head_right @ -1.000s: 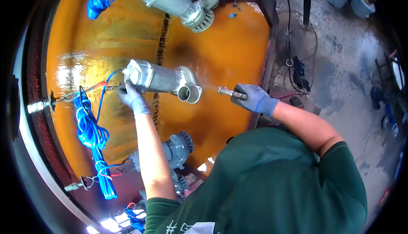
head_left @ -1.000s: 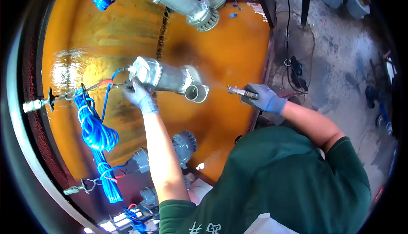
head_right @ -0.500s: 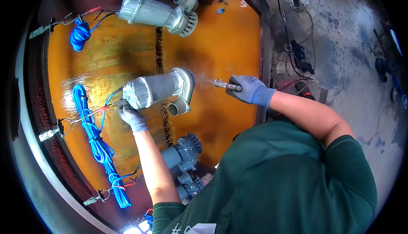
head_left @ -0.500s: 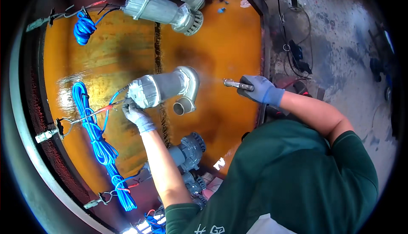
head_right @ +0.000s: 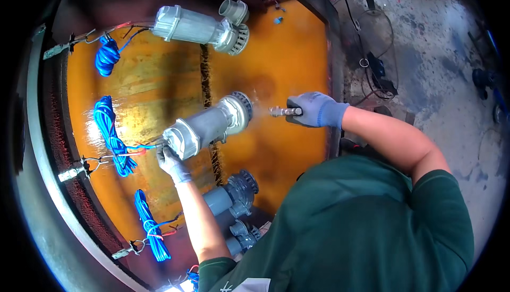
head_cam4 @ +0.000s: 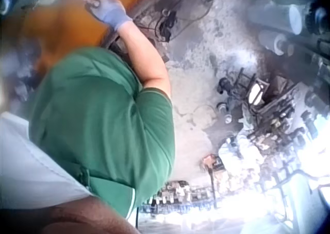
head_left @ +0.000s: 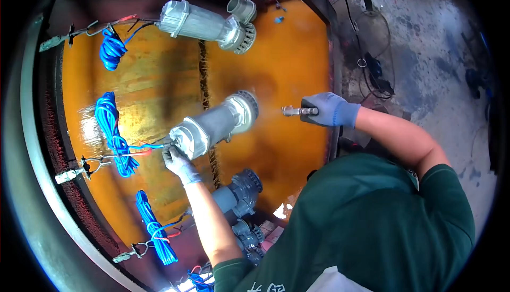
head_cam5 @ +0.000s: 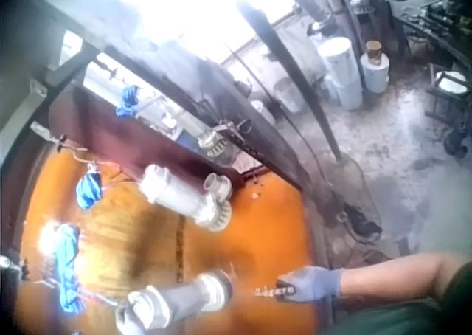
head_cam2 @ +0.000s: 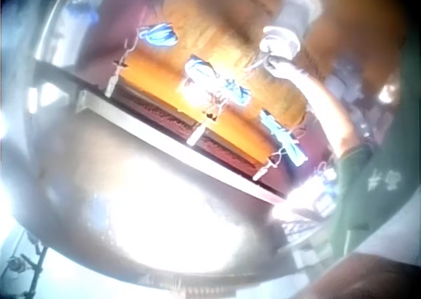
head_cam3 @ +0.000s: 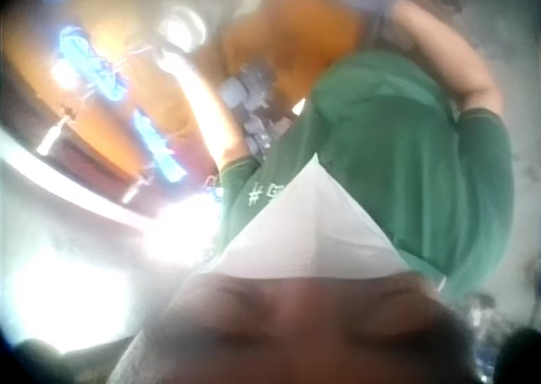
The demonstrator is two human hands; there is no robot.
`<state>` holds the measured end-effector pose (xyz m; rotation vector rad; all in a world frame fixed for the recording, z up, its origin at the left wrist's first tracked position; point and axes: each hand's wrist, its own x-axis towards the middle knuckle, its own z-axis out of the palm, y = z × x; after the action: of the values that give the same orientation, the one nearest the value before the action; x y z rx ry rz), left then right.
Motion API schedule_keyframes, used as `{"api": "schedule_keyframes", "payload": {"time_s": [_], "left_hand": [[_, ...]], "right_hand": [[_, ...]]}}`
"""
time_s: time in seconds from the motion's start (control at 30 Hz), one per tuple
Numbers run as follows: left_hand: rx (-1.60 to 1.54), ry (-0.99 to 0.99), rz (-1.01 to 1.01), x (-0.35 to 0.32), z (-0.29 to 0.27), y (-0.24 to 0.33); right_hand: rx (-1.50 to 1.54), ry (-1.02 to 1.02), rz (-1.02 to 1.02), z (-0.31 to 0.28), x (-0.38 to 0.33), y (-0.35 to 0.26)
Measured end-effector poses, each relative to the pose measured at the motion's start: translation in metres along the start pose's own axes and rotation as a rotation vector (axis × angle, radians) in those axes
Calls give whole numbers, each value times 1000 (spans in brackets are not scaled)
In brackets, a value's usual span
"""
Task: The person spray paints hanging pumps with a spray gun, rotating each pump by hand. The person then presses buttons on a control box to advance the conveyor line and spray paints the next hanging pumps.
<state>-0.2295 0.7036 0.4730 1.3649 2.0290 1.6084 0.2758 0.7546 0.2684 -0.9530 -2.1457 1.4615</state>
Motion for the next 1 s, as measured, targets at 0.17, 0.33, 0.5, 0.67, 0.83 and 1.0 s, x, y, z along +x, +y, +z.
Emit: {"api": "schedule_keyframes", "payload": {"time_s": [0.17, 0.33, 0.5, 0.67, 0.83, 1.0], "left_hand": [[26, 275, 133, -56, 58, 55], [105, 325, -10, -66, 79, 56], [20, 237, 6, -61, 50, 17], [-1, 147, -35, -40, 16, 5], [-98, 321, -178, -10, 33, 5], [88, 213, -87, -10, 33, 6]], "right_hand": [[13, 41, 1, -25, 1, -13], [-30, 178, -43, -21, 0, -17], [74, -198, 53, -51, 3, -40], [-12, 219, -9, -32, 3, -27], [178, -155, 46, -38, 2, -22], [476, 100, 151, -30, -2, -21]]}}
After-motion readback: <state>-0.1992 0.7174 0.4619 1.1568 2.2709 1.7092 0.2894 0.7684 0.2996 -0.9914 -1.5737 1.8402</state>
